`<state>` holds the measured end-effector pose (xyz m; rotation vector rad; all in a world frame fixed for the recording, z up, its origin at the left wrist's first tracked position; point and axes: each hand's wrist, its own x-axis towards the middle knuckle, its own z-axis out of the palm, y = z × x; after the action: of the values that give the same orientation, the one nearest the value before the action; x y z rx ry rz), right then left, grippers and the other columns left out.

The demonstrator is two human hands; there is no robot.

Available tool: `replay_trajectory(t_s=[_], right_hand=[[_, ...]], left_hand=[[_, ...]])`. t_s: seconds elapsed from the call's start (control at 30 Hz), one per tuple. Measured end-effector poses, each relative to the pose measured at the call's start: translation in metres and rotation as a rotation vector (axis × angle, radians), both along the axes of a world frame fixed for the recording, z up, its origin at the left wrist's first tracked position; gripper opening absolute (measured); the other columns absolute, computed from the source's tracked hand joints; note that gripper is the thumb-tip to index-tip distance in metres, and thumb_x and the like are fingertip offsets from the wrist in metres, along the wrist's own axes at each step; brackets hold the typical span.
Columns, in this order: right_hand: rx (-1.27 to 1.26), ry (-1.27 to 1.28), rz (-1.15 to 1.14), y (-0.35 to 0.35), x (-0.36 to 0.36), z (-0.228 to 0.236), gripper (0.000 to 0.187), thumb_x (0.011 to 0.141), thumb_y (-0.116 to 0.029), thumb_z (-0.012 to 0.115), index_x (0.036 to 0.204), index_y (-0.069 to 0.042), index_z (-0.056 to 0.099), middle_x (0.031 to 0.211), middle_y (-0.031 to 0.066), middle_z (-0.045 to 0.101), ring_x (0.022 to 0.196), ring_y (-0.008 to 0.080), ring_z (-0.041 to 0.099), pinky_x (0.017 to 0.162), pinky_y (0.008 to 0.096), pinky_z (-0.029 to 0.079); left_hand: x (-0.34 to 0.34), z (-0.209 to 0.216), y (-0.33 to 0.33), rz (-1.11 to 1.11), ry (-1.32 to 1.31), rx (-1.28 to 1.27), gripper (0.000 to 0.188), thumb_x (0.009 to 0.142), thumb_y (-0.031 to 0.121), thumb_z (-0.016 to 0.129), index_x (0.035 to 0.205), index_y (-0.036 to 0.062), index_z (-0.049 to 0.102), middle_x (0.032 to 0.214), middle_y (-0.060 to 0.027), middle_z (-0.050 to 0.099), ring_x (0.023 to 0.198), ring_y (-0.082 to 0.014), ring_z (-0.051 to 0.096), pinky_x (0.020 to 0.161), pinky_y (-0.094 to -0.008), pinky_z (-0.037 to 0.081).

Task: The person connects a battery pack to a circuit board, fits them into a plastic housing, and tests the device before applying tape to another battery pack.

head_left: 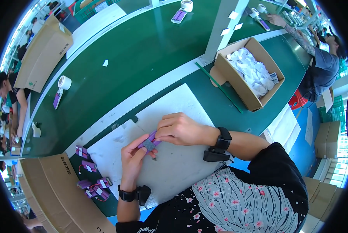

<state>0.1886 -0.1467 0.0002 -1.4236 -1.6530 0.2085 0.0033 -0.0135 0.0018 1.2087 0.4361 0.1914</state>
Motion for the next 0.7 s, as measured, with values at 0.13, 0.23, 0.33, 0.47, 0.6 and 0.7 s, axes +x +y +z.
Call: replay_trajectory(t_s=[0.13,0.23,0.33,0.47,0.6,0.7], right_hand=[[-0.001,0.036,0.025,0.000,0.000,-0.002,0.011,0.076,-0.008,0.070,0.085,-0.005,0.066,0.078,0.0073,0.060,0.075,0.0257,0.060,0.066,0.0362,0.050],[0.034,0.033,-0.023,0.005,-0.002,0.003,0.013,0.076,-0.007,0.070,0.087,-0.004,0.065,0.079,0.0086,0.060,0.074,0.0271,0.060,0.065,0.0362,0.051],[-0.030,0.041,-0.030,0.001,-0.001,0.006,0.014,0.074,-0.001,0.070,0.087,-0.002,0.063,0.079,0.0104,0.061,0.071,0.0279,0.061,0.062,0.0355,0.050],[-0.144,0.043,-0.045,-0.001,-0.002,0.012,0.012,0.077,0.004,0.067,0.085,-0.001,0.059,0.078,0.0119,0.059,0.068,0.0270,0.060,0.060,0.0341,0.049],[-0.192,0.166,-0.081,0.001,-0.008,0.013,0.011,0.081,0.005,0.062,0.087,0.000,0.055,0.080,0.0123,0.056,0.068,0.0247,0.057,0.063,0.0320,0.047],[-0.217,0.211,-0.113,0.003,-0.008,0.013,0.011,0.082,0.005,0.061,0.088,0.001,0.053,0.080,0.0122,0.054,0.068,0.0238,0.055,0.064,0.0312,0.047]], left_hand=[[0.002,0.000,0.000,-0.003,0.004,-0.015,0.040,0.085,-0.004,0.045,0.124,-0.0070,0.054,0.105,-0.0205,0.063,0.081,-0.0272,0.064,0.069,-0.0343,0.053],[-0.003,0.006,0.001,0.067,-0.025,-0.040,0.040,0.085,-0.003,0.046,0.124,-0.0067,0.054,0.105,-0.0202,0.063,0.082,-0.0267,0.064,0.070,-0.0341,0.054],[-0.001,0.002,0.001,-0.016,0.024,0.027,0.040,0.086,-0.002,0.049,0.126,-0.0060,0.053,0.104,-0.0186,0.064,0.082,-0.0231,0.064,0.071,-0.0338,0.054],[0.001,0.001,0.002,-0.044,0.015,0.053,0.039,0.087,-0.004,0.049,0.125,-0.0029,0.056,0.097,-0.0150,0.066,0.079,-0.0198,0.065,0.071,-0.0309,0.053],[0.001,0.006,0.003,-0.027,-0.024,0.013,0.038,0.087,-0.004,0.049,0.124,-0.0010,0.058,0.095,-0.0136,0.067,0.078,-0.0191,0.065,0.071,-0.0302,0.053],[-0.001,0.006,0.006,-0.030,-0.040,-0.027,0.039,0.087,-0.005,0.049,0.125,-0.0004,0.058,0.096,-0.0134,0.067,0.079,-0.0189,0.065,0.071,-0.0305,0.053]])
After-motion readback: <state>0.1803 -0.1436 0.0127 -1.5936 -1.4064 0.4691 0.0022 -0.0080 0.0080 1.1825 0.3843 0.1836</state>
